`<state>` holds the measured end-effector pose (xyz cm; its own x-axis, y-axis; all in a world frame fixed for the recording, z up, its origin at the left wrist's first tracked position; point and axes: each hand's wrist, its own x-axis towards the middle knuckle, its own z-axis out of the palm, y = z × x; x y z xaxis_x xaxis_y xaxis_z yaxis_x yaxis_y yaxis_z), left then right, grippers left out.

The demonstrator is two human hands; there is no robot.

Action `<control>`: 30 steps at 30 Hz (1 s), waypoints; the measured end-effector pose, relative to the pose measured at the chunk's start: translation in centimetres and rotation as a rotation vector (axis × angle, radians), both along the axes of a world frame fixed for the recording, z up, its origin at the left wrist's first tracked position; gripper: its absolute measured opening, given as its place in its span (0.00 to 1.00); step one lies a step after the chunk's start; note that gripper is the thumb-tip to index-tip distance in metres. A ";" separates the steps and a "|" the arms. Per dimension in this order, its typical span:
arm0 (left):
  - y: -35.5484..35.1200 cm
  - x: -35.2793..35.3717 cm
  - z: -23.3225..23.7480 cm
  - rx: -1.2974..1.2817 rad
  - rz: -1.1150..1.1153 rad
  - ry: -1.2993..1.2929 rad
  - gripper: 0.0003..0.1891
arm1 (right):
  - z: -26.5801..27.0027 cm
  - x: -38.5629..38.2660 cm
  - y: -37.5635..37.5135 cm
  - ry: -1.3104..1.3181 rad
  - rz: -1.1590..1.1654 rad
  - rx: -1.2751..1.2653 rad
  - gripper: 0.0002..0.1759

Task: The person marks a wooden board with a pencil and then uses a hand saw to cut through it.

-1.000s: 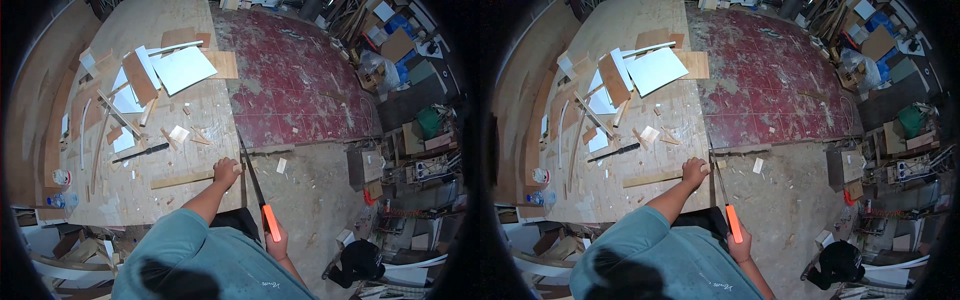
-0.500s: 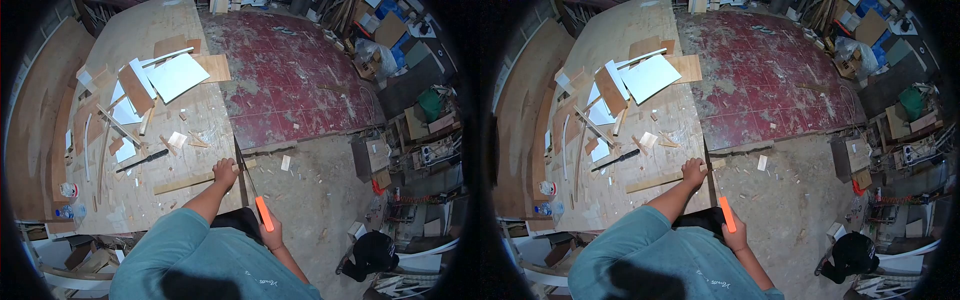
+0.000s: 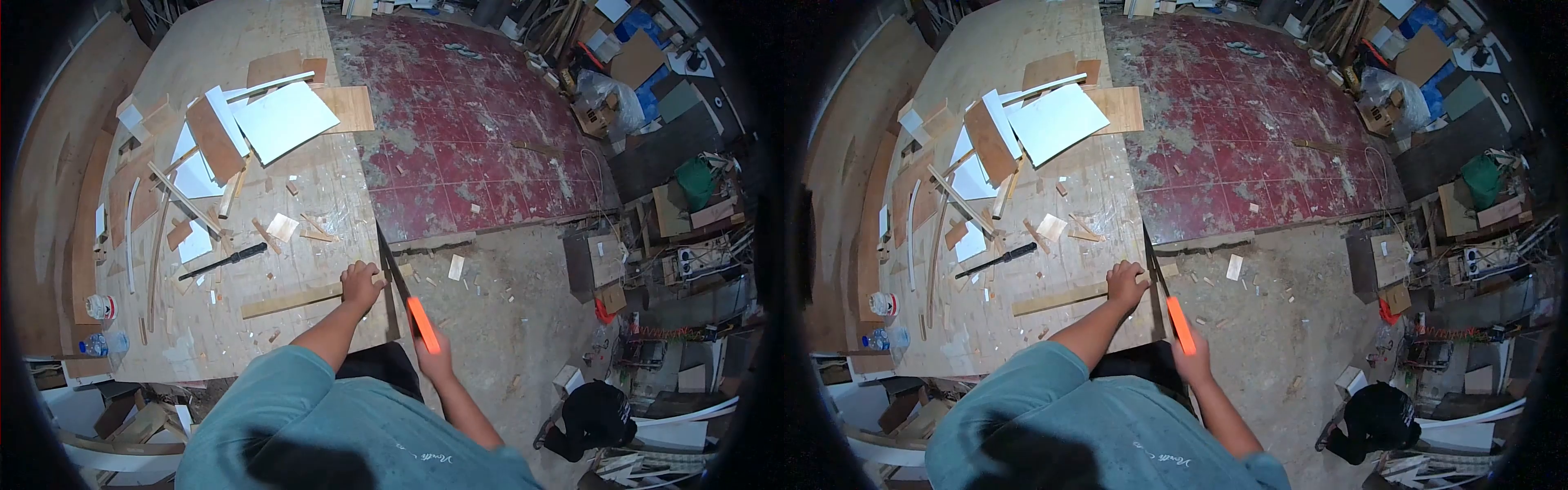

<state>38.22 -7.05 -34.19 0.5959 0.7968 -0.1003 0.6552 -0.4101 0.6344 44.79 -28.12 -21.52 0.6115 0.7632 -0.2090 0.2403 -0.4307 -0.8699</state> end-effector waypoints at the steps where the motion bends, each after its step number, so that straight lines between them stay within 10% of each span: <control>1: -0.1 -0.2 -0.1 0.024 -0.010 0.000 0.15 | -1.2 0.8 2.6 0.013 0.002 0.006 0.30; 7: -0.3 -0.1 0.2 0.072 -0.019 0.017 0.16 | -2.8 0.4 2.4 -0.012 -0.017 0.037 0.28; 16: -0.2 -0.5 -0.5 0.082 -0.014 -0.084 0.15 | 12.6 -6.3 -10.9 0.160 -0.191 -0.271 0.28; 20: 0.1 -0.6 -0.5 0.090 -0.048 -0.085 0.15 | -1.9 0.7 -1.1 -0.098 -0.045 -0.130 0.12; 30: -0.1 -0.8 -0.4 0.143 -0.049 -0.074 0.13 | -4.2 1.3 4.7 -0.041 -0.055 0.016 0.18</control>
